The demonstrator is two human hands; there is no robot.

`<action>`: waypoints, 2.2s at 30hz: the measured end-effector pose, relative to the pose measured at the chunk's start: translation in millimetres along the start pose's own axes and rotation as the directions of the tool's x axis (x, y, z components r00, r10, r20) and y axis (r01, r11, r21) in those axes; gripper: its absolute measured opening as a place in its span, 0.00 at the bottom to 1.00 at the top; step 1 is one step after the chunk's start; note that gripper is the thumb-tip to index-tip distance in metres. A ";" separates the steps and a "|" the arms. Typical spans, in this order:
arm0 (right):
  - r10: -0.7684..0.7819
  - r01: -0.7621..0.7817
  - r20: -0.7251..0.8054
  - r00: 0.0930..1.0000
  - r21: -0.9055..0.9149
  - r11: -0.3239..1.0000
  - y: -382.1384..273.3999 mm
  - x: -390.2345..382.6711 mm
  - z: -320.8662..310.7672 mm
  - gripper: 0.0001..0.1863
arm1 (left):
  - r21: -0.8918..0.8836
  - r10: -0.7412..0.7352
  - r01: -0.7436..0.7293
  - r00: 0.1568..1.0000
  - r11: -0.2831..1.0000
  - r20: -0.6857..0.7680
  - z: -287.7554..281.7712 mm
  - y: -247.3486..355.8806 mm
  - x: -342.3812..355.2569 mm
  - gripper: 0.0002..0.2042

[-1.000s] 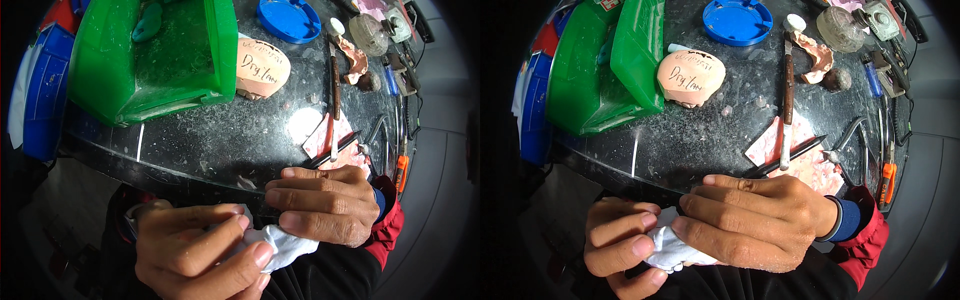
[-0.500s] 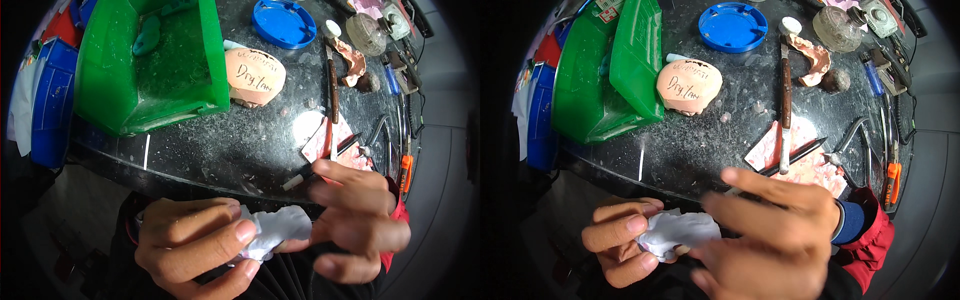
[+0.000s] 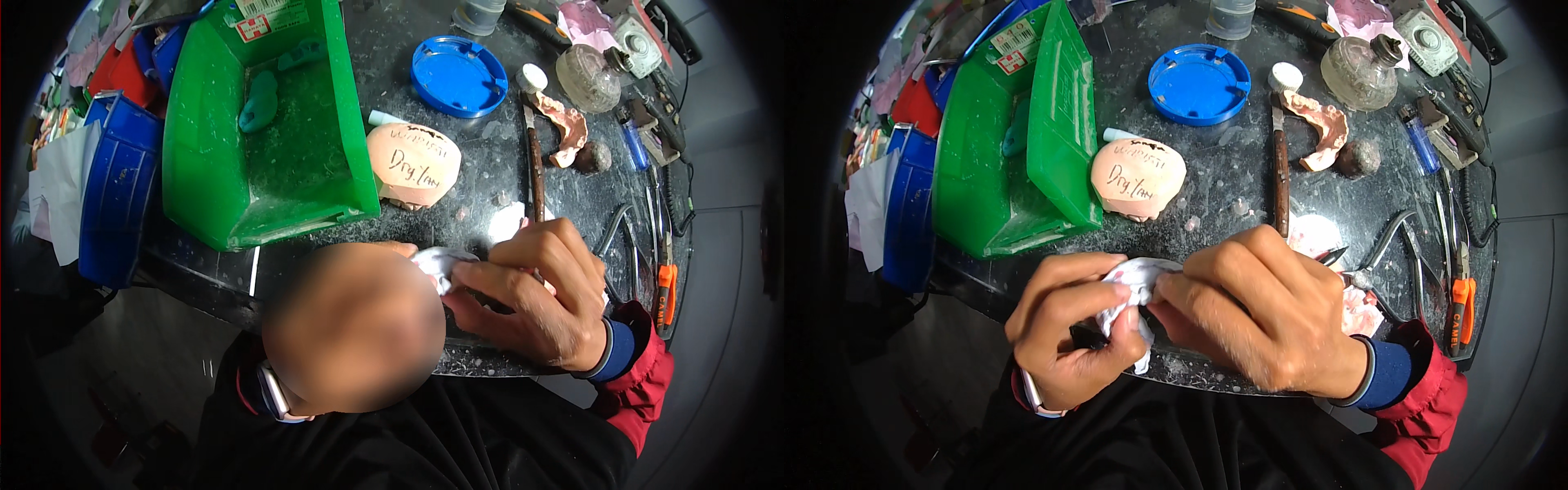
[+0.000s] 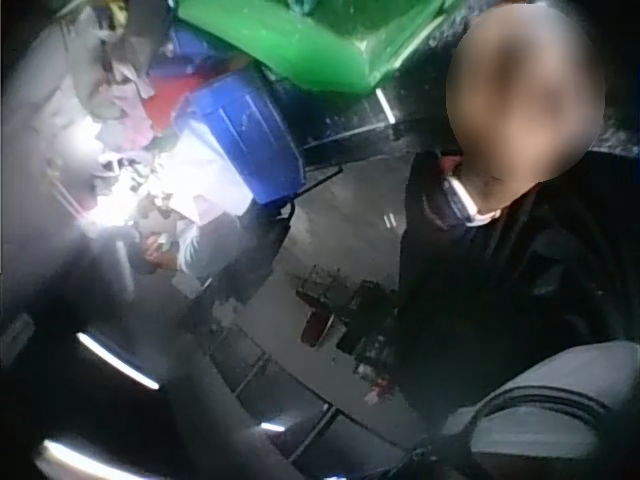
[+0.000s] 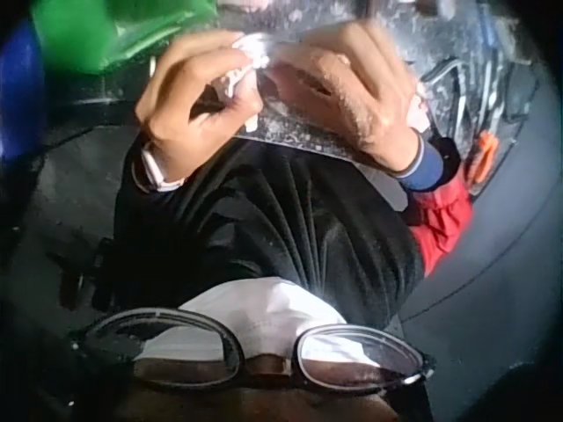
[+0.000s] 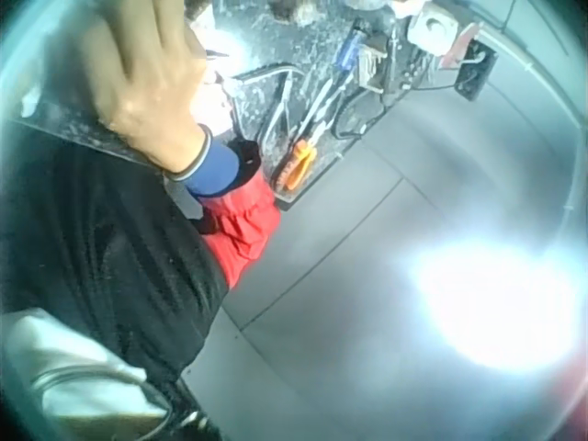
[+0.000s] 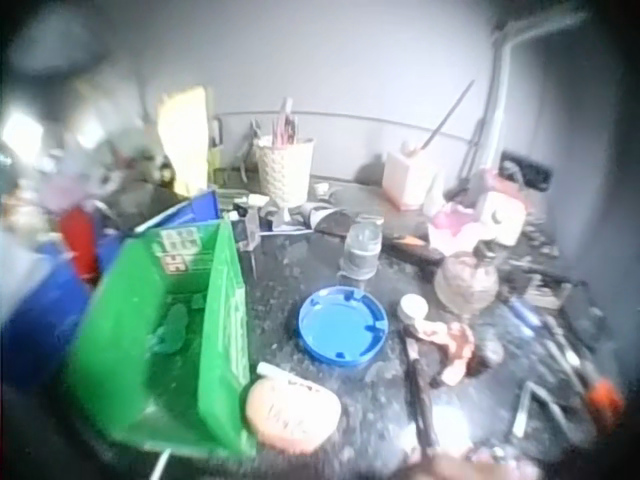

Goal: The person cleans and finishes a dental prosthesis by hand using a cloth and small hand tools, wiping the surfaces of the model and the acrylic base.

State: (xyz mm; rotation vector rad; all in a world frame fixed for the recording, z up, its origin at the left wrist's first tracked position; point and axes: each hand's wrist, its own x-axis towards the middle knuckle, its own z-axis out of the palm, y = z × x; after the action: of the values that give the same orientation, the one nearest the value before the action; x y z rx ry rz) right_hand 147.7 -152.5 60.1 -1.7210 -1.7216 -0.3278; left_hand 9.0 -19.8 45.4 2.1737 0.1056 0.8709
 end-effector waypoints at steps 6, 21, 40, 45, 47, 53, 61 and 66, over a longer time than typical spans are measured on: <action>0.177 -0.184 0.062 0.982 0.147 0.972 1.5 0.0 2.5 0.14 | 0.003 -0.217 0.217 0.974 0.976 0.064 1.6 5.3 5.1 0.11; 0.385 -0.376 0.114 0.916 -0.096 0.922 45.9 14.4 -32.0 0.09 | -0.039 -0.276 0.284 0.952 0.958 0.135 -1.3 2.2 2.5 0.13; 0.151 -0.157 0.105 0.983 0.057 0.986 3.9 3.7 -1.6 0.15 | 0.205 0.062 -0.068 0.997 0.976 0.038 3.3 2.9 9.9 0.13; -0.222 0.191 -0.075 0.972 -0.299 0.935 -4.7 1.1 -5.4 0.17 | 0.267 0.106 -0.113 0.994 0.957 0.040 0.0 20.5 6.7 0.13; -0.347 0.266 -0.110 0.931 -0.446 0.855 -4.7 -2.2 -8.1 0.14 | 0.178 0.090 -0.084 0.996 0.980 -0.027 5.0 22.0 6.3 0.13; -0.100 0.047 -0.112 0.989 -0.402 0.915 -36.5 1.2 -69.3 0.14 | -0.021 0.092 -0.095 0.989 0.995 -0.113 -7.8 39.7 -2.9 0.09; 0.701 -0.578 -0.026 0.713 -0.588 0.566 13.9 -101.5 -113.5 0.11 | -0.178 0.235 -0.256 0.963 0.950 -0.131 -4.3 48.2 -11.9 0.10; 0.664 -0.596 -0.108 0.740 -0.564 0.571 21.0 -119.4 -105.8 0.07 | -0.180 0.298 -0.314 0.948 0.932 -0.111 0.1 54.4 -11.0 0.10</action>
State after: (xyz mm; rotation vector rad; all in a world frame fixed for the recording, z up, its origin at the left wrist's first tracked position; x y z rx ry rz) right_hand 185.6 -308.8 60.1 -2.7222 -0.9738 -0.4371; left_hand -9.9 -61.3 76.9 1.9984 -0.2776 1.0973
